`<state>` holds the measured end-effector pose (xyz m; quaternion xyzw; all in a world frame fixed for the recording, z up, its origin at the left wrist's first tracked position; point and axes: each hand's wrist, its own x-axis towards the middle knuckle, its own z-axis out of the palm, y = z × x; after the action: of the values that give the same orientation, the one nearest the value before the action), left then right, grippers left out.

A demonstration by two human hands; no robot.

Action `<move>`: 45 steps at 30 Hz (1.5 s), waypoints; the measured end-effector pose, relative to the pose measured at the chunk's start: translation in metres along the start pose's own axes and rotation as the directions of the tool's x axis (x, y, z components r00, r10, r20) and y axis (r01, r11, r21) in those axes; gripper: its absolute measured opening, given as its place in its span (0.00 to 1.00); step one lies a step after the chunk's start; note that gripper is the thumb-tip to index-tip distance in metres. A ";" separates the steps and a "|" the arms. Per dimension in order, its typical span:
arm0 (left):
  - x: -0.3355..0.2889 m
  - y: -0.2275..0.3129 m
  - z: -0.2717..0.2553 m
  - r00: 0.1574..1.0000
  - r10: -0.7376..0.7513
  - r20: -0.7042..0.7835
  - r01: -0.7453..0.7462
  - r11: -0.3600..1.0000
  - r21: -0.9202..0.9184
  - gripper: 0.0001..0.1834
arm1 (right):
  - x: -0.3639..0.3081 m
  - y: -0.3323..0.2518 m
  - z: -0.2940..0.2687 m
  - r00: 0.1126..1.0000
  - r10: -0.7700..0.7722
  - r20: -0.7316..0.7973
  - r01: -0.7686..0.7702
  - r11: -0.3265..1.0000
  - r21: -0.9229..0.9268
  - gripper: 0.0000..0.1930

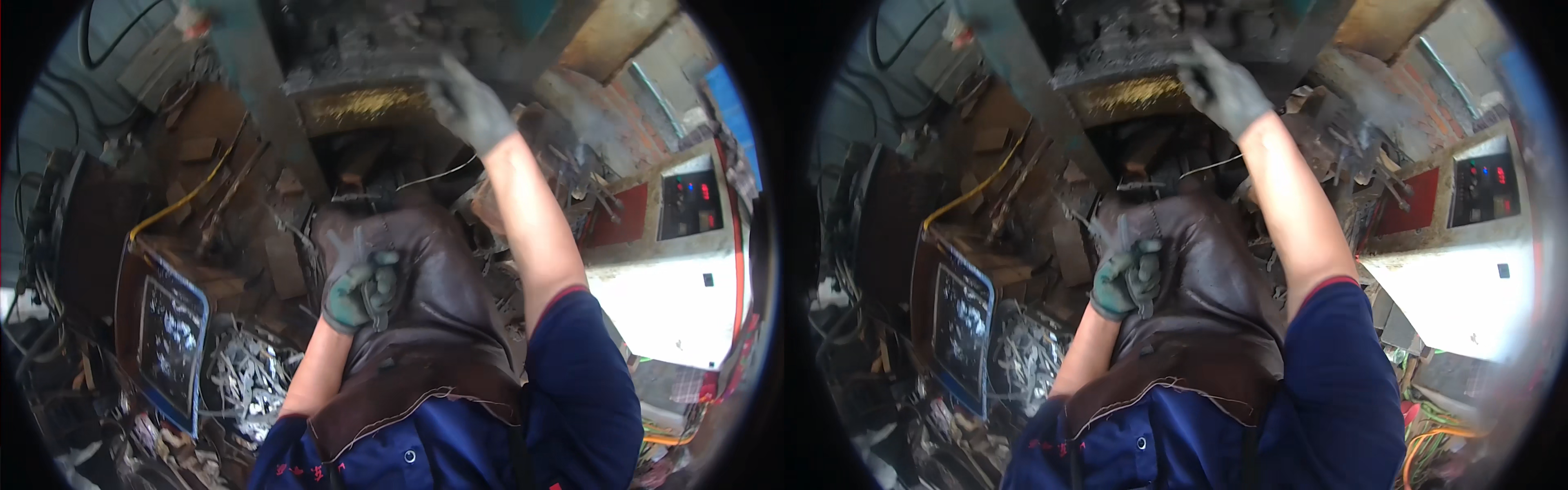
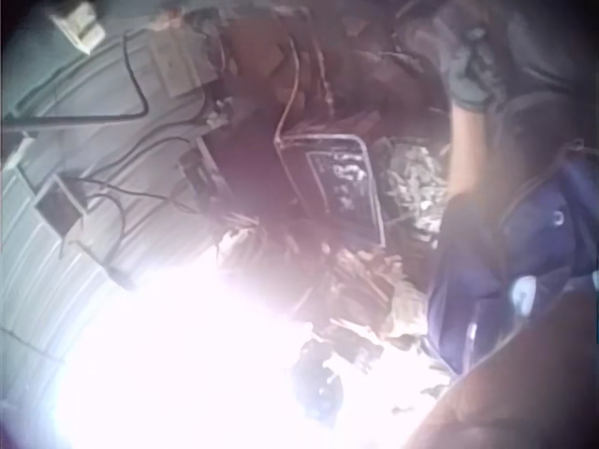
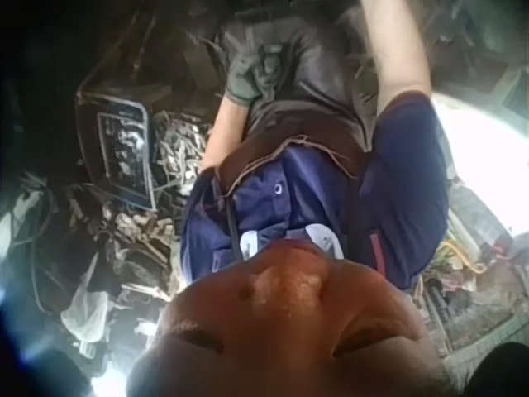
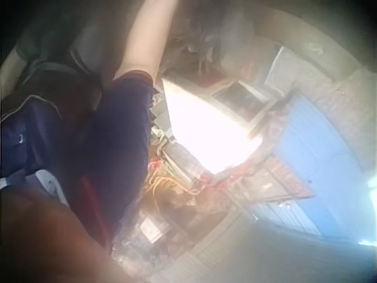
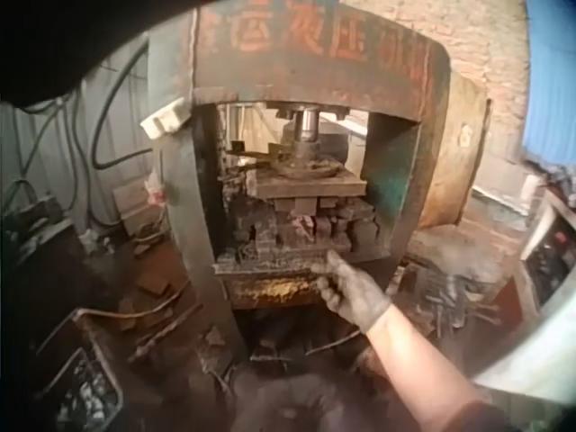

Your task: The person repeatedly takes heated metal pieces from a rack, feeds them into a press machine, and stacks the stamped metal pieces in hand.

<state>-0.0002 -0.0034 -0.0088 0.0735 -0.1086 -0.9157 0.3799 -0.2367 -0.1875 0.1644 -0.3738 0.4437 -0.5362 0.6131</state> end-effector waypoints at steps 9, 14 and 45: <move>0.007 -0.007 -0.020 0.964 -0.253 0.084 0.248 0.967 0.060 0.24 | -0.112 0.143 -0.009 0.908 0.245 0.339 -0.010 0.823 -0.568 0.18; 0.004 -0.010 0.001 0.957 -0.287 0.030 0.281 0.950 0.136 0.32 | -0.130 0.140 -0.016 0.980 0.174 0.096 -0.101 0.853 -0.512 0.17; 0.012 -0.013 0.001 0.986 -0.024 -0.163 0.073 0.952 0.298 0.24 | -0.065 0.072 -0.123 0.909 -0.004 -0.417 0.153 0.933 0.326 0.11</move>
<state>-0.0177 -0.0035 -0.0119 0.2056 -0.2156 -0.8885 0.3489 -0.3320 -0.1110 0.0666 -0.1552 0.4434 -0.6977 0.5408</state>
